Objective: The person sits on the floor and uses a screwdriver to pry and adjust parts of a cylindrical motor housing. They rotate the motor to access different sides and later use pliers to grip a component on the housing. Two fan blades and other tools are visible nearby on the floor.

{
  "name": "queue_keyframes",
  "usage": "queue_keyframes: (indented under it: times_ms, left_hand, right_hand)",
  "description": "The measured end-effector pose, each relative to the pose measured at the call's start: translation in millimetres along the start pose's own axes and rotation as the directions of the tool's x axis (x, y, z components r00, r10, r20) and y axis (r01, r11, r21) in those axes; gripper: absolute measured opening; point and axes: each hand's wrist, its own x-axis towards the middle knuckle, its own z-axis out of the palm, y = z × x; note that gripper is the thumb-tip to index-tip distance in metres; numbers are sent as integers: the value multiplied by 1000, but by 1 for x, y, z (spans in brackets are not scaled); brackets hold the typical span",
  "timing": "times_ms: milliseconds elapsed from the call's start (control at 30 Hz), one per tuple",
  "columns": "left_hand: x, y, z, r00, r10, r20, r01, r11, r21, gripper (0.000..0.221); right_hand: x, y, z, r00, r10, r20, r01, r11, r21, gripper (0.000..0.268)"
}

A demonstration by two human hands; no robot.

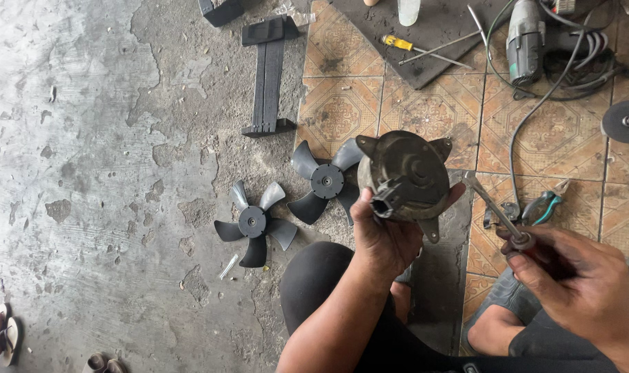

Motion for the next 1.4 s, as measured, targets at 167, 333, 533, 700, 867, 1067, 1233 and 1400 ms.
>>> queue_keyframes:
  times_ms: [167,333,533,700,867,1067,1233,1400]
  left_hand:
    - [-3,-5,10,959,283,-24,-258,903,343,102]
    - [-9,-7,11,934,355,30,-316,786,531,104]
    - [-11,-11,2,848,489,203,-448,458,767,94]
    - [-14,-11,3,822,508,258,-475,363,801,91]
    - [-7,-7,8,940,333,-75,-265,849,457,98]
    - [3,-4,8,953,222,-208,-166,953,255,87]
    - [2,-4,6,952,234,-198,-190,957,220,85]
    - [1,-3,5,953,227,-201,-185,960,210,86]
  right_hand:
    - [1,-3,1,1000,-23,-16,25,995,95,34]
    - [-2,6,1,997,77,3,-76,984,159,30]
    - [-14,30,7,996,83,-16,-74,943,323,31]
    - [-12,31,8,994,105,14,-103,926,364,32]
    - [-6,19,6,1000,18,6,-19,979,204,31]
    - [-2,10,3,998,-56,26,56,998,-6,35]
    - [-2,5,4,996,-85,11,85,996,1,36]
    - [-2,7,4,994,-101,35,102,994,-32,35]
